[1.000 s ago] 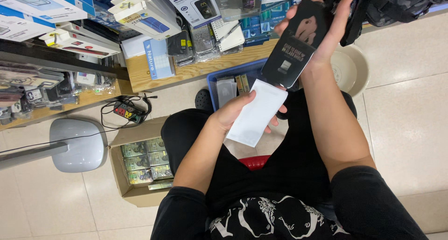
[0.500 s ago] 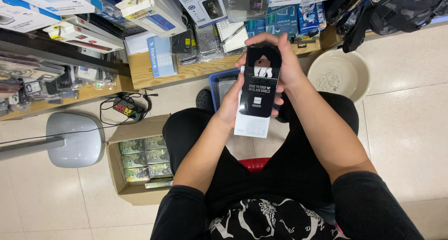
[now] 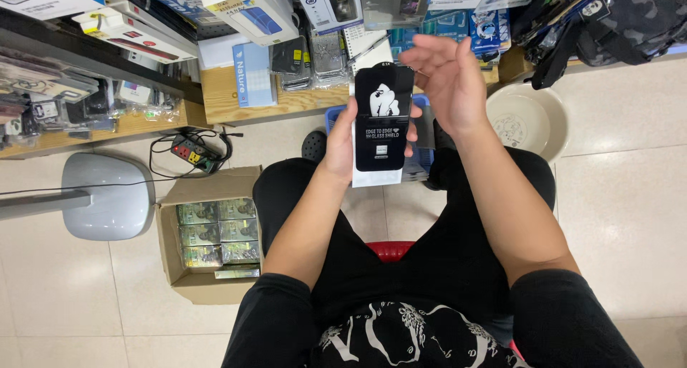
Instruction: The person wipes a small rectangular glass screen with a white cloth while holding it against a black backing plate, then places the screen into a blue plastic basket.
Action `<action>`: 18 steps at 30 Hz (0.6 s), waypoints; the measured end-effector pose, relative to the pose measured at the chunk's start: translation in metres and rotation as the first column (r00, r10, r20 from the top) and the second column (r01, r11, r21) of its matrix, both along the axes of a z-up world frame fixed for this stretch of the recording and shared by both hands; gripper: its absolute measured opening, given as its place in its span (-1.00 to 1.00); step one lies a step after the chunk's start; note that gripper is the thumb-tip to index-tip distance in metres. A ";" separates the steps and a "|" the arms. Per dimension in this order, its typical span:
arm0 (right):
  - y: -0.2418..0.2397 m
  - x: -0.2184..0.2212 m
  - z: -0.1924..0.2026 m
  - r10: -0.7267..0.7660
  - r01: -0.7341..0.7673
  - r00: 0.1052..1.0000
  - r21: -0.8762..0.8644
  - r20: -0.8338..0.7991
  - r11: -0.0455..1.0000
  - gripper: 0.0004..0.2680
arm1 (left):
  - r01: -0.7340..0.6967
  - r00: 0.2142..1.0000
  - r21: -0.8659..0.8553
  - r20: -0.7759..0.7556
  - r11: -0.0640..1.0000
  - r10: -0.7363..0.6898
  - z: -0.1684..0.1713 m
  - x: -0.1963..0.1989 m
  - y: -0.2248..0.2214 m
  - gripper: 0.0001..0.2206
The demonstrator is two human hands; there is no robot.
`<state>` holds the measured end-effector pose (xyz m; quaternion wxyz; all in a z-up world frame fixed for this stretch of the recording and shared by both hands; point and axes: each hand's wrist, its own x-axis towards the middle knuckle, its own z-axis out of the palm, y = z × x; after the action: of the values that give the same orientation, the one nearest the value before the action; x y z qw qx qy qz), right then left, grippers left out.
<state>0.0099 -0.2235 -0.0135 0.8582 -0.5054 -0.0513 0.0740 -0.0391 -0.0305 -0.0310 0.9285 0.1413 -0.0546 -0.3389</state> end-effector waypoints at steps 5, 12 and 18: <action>-0.001 0.002 0.001 -0.137 0.138 0.989 -0.014 0.061 0.990 -0.59 | -0.080 0.996 -0.015 0.045 0.997 0.080 0.006 0.008 0.010 -0.30; 0.008 -0.020 0.018 -0.060 0.398 0.758 -0.387 0.650 0.832 -0.56 | -0.074 0.992 0.123 0.109 0.990 0.060 0.005 0.012 0.005 -0.29; 0.004 -0.015 0.011 0.196 0.500 0.636 -0.592 0.747 0.632 -0.53 | -0.018 1.000 0.248 0.012 0.969 0.016 -0.003 0.005 -0.004 -0.32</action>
<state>-0.0052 -0.2195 -0.0022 0.4624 -0.7998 -0.3196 -0.2109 -0.0342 -0.0348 -0.0336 0.9063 0.2582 -0.0152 -0.3343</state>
